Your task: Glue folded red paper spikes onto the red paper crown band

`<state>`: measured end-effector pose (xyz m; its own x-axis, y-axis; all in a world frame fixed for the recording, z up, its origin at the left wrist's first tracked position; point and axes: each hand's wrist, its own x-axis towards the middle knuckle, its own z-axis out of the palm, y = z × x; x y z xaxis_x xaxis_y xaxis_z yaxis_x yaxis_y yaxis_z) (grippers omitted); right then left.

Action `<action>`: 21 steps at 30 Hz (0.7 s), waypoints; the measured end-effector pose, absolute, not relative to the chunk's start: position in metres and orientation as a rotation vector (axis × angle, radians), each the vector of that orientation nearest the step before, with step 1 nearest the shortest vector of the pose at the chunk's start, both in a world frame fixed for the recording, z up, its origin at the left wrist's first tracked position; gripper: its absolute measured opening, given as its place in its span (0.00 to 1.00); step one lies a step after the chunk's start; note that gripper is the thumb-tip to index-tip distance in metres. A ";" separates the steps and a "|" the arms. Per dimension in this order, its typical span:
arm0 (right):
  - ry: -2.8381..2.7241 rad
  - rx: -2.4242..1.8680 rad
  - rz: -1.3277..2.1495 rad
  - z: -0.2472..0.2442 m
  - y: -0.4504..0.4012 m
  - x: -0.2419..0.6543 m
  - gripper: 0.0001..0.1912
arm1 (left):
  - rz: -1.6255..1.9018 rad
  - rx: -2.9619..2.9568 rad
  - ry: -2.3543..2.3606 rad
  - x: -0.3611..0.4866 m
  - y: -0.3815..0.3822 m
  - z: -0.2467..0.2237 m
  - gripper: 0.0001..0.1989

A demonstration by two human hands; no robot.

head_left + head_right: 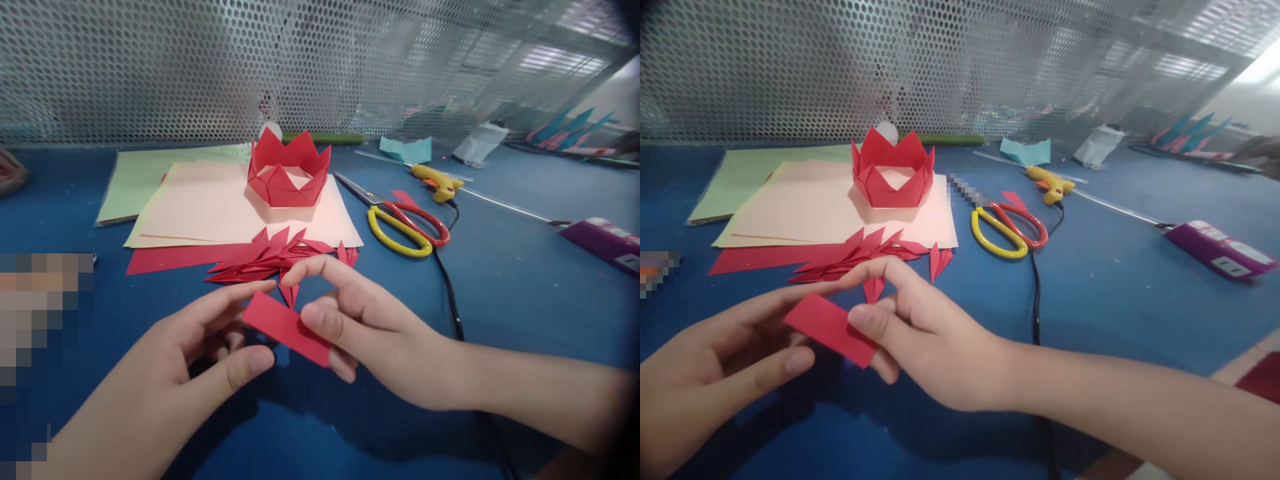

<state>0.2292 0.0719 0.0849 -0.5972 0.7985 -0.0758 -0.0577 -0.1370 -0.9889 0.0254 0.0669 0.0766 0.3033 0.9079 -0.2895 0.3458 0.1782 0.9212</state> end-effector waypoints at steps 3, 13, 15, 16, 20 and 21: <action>-1.581 -0.800 1.867 0.086 0.068 0.228 0.09 | 0.616 1.374 1.174 0.026 0.067 0.078 0.16; -1.707 -0.802 1.877 0.088 0.068 0.226 0.18 | 0.546 1.401 1.117 0.022 0.065 0.079 0.17; -1.776 -0.841 1.807 0.088 0.067 0.227 0.18 | 0.488 1.427 1.111 0.024 0.066 0.085 0.14; -1.843 -0.859 1.725 0.087 0.066 0.228 0.19 | 0.484 1.451 1.121 0.025 0.066 0.087 0.13; -2.121 -0.872 1.156 0.084 0.065 0.231 0.27 | 0.483 1.489 1.201 0.027 0.066 0.090 0.13; -2.140 -0.862 1.019 0.084 0.065 0.231 0.27 | 0.467 1.494 1.205 0.027 0.066 0.089 0.13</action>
